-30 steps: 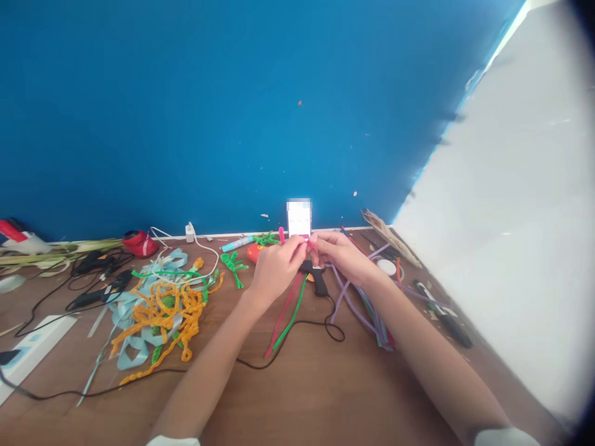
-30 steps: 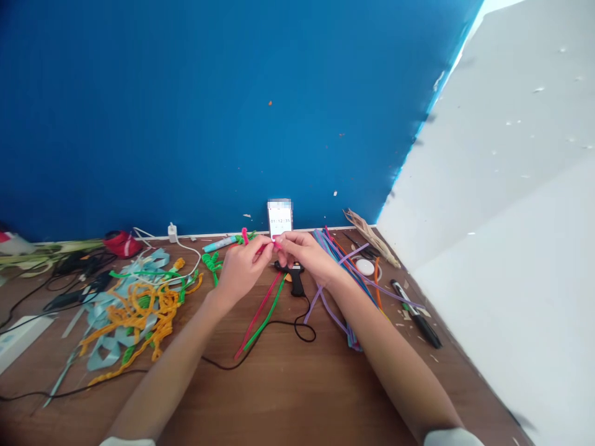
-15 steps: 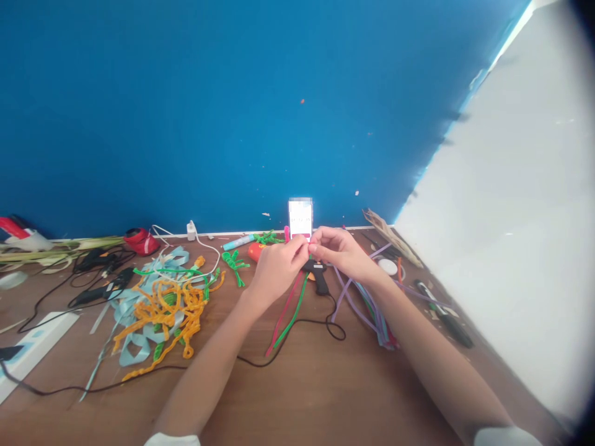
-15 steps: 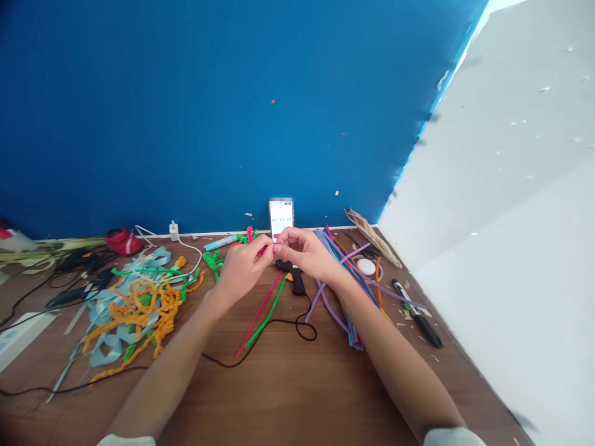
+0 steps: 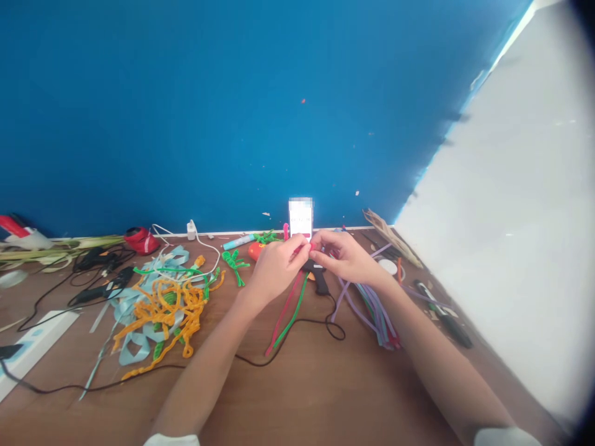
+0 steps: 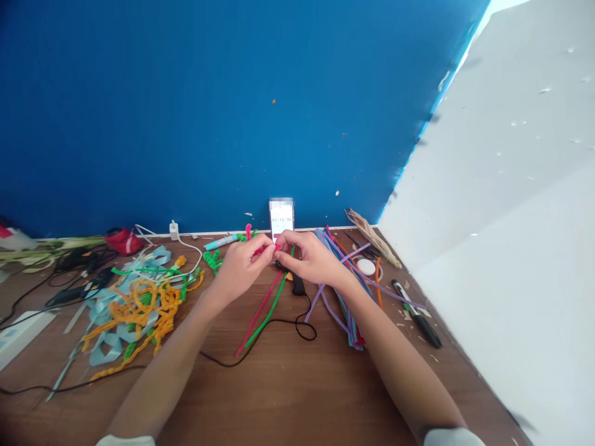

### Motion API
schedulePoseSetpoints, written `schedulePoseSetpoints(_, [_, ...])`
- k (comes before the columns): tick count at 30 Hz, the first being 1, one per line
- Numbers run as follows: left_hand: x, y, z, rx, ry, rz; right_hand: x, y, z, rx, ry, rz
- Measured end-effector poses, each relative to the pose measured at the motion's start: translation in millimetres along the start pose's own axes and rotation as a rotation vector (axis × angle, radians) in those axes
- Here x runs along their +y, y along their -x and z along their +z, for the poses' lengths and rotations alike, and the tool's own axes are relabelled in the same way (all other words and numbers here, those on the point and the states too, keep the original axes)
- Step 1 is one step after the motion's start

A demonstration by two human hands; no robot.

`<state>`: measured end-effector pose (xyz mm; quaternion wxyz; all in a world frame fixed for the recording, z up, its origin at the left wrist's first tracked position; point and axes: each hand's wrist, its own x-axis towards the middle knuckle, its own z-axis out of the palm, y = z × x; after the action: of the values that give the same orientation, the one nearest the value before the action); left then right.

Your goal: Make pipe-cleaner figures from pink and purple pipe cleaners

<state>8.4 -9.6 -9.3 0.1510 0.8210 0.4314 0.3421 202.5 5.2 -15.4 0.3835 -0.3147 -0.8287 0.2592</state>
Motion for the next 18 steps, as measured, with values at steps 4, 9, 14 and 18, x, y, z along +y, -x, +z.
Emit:
schedulePoseSetpoints(4, [4.8,0.8,1.0,-0.019,-0.001,-0.024,-1.8,0.9,4.3,0.036,0.253,-0.039])
schedulePoseSetpoints(9, [7.9,-1.3,1.0,-0.090,0.387,-0.214,1.6,2.7,7.4,0.099,0.745,-0.320])
schedulePoseSetpoints(14, [0.4,-2.7,-1.9,-0.266,0.947,-0.483,8.5,5.6,13.3,0.290,0.939,-0.527])
schedulePoseSetpoints(18, [-1.5,-3.1,-1.2,-0.253,1.101,-0.432,8.3,3.7,15.9,0.375,0.665,-0.332])
